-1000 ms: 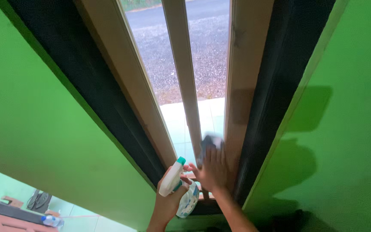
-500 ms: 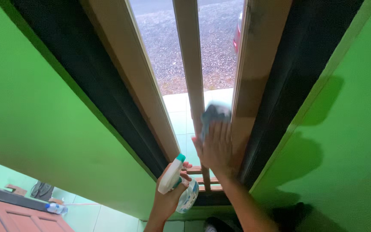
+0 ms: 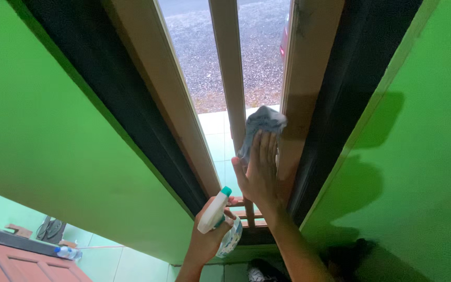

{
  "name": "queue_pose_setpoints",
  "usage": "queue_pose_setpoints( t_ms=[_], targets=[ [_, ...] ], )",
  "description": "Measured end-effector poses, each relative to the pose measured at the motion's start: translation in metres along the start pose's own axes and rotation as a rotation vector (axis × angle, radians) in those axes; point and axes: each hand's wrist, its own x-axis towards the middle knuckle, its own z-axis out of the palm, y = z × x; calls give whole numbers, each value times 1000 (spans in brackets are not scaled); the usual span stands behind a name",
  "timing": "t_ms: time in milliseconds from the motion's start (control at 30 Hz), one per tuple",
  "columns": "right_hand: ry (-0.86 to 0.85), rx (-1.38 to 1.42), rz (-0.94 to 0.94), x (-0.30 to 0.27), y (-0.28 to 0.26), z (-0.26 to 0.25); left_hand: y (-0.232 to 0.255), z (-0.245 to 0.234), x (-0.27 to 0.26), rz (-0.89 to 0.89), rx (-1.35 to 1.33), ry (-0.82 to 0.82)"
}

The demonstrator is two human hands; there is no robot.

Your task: The person cleans a wooden door frame with glass panels using a spray bottle and a cloth. They repeatedly spray the frame and wipe it down with a cloth, focusing on the vertical and horizontal sections of the frame.

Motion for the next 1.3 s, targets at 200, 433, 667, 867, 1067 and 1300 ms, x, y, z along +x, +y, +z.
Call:
queue_pose_setpoints(
  t_ms=[200,433,667,867,1067,1300],
  targets=[
    [-163,111,148,-79,-20,2,23,2,-12,-28,28,-21],
    [99,72,-4,11,-71,-75,47,8,-19,46,6,-25],
    [243,-71,-50,69,-108,-110,63,11,-25,-2,-6,-39],
    [9,-104,89,-19,-82,-68,59,-2,-21,-20,25,-21],
    [359,-109,-35,92,-142,-132,59,-5,-14,43,-76,-12],
    [306,-77,-70,94,-150,-168,52,0,-14,37,-123,-14]
  ],
)
